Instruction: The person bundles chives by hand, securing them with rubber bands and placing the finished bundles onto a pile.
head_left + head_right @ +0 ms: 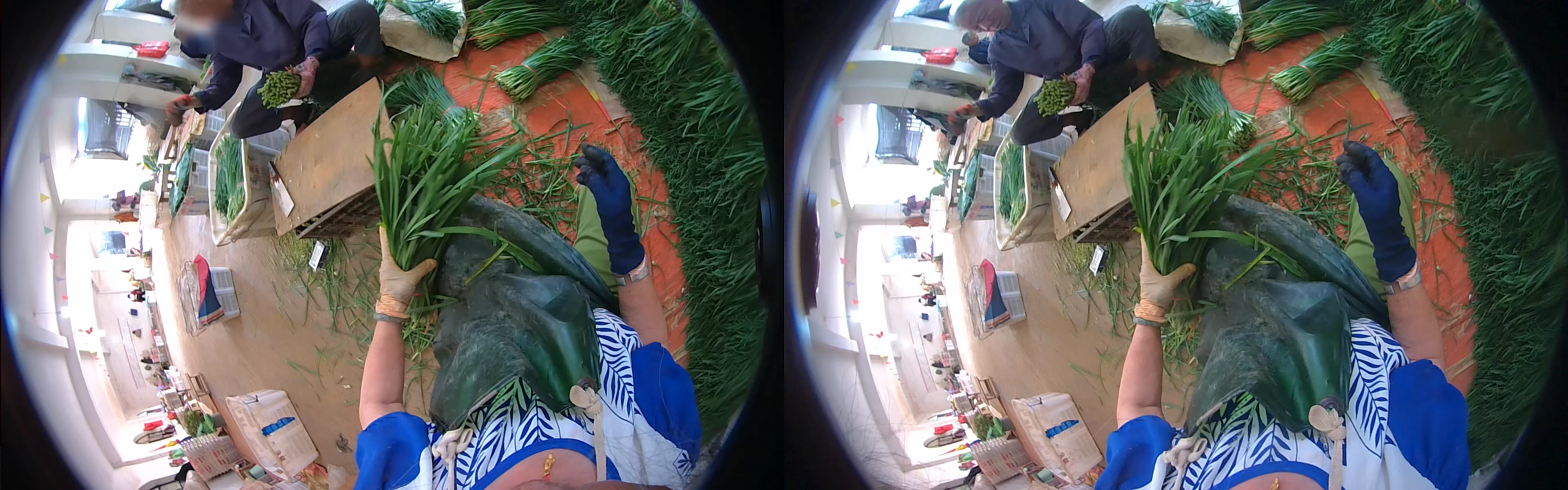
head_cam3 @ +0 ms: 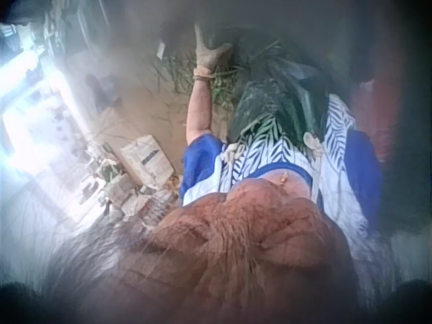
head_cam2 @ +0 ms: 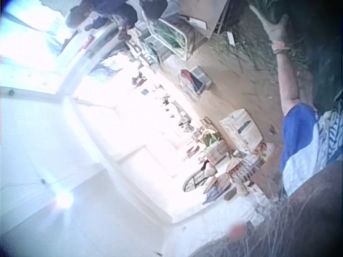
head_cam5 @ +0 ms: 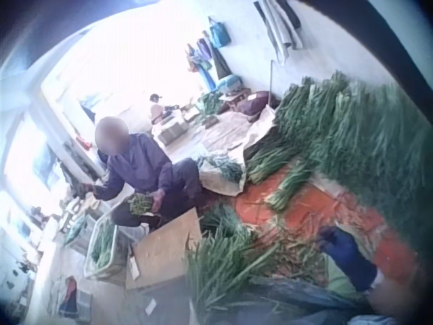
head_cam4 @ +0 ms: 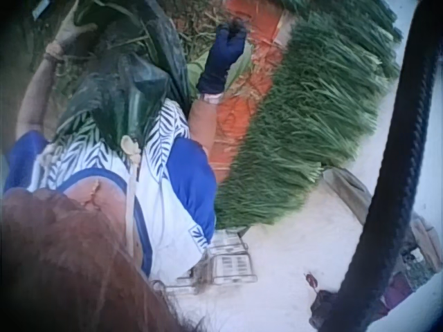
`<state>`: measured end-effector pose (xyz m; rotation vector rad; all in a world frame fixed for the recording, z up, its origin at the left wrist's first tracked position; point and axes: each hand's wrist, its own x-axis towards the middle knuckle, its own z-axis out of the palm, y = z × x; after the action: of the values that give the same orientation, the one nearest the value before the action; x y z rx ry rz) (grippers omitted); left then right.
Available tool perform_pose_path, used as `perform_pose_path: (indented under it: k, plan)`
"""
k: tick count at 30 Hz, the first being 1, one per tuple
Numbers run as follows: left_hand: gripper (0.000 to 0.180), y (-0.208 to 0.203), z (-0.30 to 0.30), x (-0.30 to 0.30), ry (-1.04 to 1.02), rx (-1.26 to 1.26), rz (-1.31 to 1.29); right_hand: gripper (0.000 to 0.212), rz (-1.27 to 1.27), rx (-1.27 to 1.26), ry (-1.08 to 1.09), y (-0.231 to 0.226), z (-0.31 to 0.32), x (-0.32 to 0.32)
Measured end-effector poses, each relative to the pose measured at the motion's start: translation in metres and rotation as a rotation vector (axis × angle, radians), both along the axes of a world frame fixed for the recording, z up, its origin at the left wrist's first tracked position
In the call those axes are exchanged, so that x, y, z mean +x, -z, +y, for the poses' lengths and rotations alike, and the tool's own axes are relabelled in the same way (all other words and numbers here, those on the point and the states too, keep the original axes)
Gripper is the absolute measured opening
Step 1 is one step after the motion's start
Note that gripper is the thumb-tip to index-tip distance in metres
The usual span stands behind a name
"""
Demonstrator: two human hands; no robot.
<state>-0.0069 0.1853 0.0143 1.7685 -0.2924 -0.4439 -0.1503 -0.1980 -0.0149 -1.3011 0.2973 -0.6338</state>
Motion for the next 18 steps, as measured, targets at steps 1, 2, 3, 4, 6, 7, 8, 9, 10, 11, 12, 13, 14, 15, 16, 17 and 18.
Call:
perform_pose_path:
  k: [1, 2, 3, 4, 6, 7, 8, 9, 10, 11, 12, 13, 14, 15, 16, 17, 18]
  plan:
    - [0.104, 0.002, 0.0, 0.004, -0.037, -0.113, 0.072, 0.036, 0.044, -0.013, -0.002, 0.001, 0.0, -0.001]
    - [0.076, -0.002, 0.005, 0.008, -0.058, -0.103, 0.086, 0.037, 0.088, -0.026, -0.005, 0.001, 0.0, -0.001]
    - [0.064, -0.001, 0.017, 0.016, -0.093, -0.083, 0.135, 0.035, 0.091, -0.015, 0.007, -0.002, 0.001, -0.002]
    - [0.063, -0.013, 0.024, 0.022, -0.075, -0.097, 0.184, 0.034, 0.096, -0.005, 0.017, -0.009, 0.004, -0.003]
    - [0.061, -0.042, 0.032, 0.036, 0.015, -0.199, 0.283, 0.032, 0.101, 0.011, 0.022, -0.009, 0.002, -0.006]
    - [0.061, -0.055, 0.037, 0.043, 0.084, -0.29, 0.333, 0.032, 0.1, 0.014, 0.014, -0.005, -0.002, -0.01]
    - [0.061, -0.063, 0.045, 0.048, 0.153, -0.37, 0.424, 0.031, 0.097, 0.023, 0.001, 0.0, -0.005, -0.012]
    - [0.06, -0.064, 0.044, 0.049, 0.131, -0.422, 0.528, 0.031, 0.109, 0.042, -0.013, 0.004, -0.007, -0.014]
    - [0.059, -0.07, 0.041, 0.05, 0.107, -0.472, 0.631, 0.03, 0.121, 0.063, -0.027, 0.007, -0.007, -0.015]
    - [0.058, -0.073, 0.038, 0.052, 0.083, -0.521, 0.735, 0.029, 0.133, 0.084, -0.04, 0.01, -0.005, -0.015]
    - [0.059, -0.069, 0.038, 0.055, 0.127, -0.408, 0.685, 0.029, 0.126, 0.079, -0.059, 0.013, -0.002, -0.014]
    - [0.062, -0.059, 0.038, 0.057, 0.171, -0.298, 0.634, 0.029, 0.118, 0.072, -0.077, 0.013, 0.003, -0.012]
    - [0.071, -0.041, 0.033, 0.055, 0.09, -0.273, 0.564, 0.029, 0.111, 0.062, -0.086, 0.013, 0.006, -0.011]
    - [0.081, -0.023, 0.027, 0.048, 0.01, -0.248, 0.494, 0.029, 0.108, 0.028, -0.096, 0.014, 0.008, -0.011]
    - [0.074, -0.027, 0.01, 0.036, 0.128, -0.453, 0.547, 0.028, 0.109, -0.005, -0.099, 0.017, 0.011, -0.012]
    - [0.083, -0.028, 0.004, 0.033, 0.158, -0.384, 0.487, 0.028, 0.112, -0.039, -0.105, 0.017, 0.013, -0.013]
    - [0.099, -0.029, -0.002, 0.032, 0.19, -0.312, 0.426, 0.029, 0.153, -0.03, -0.122, 0.013, 0.014, -0.015]
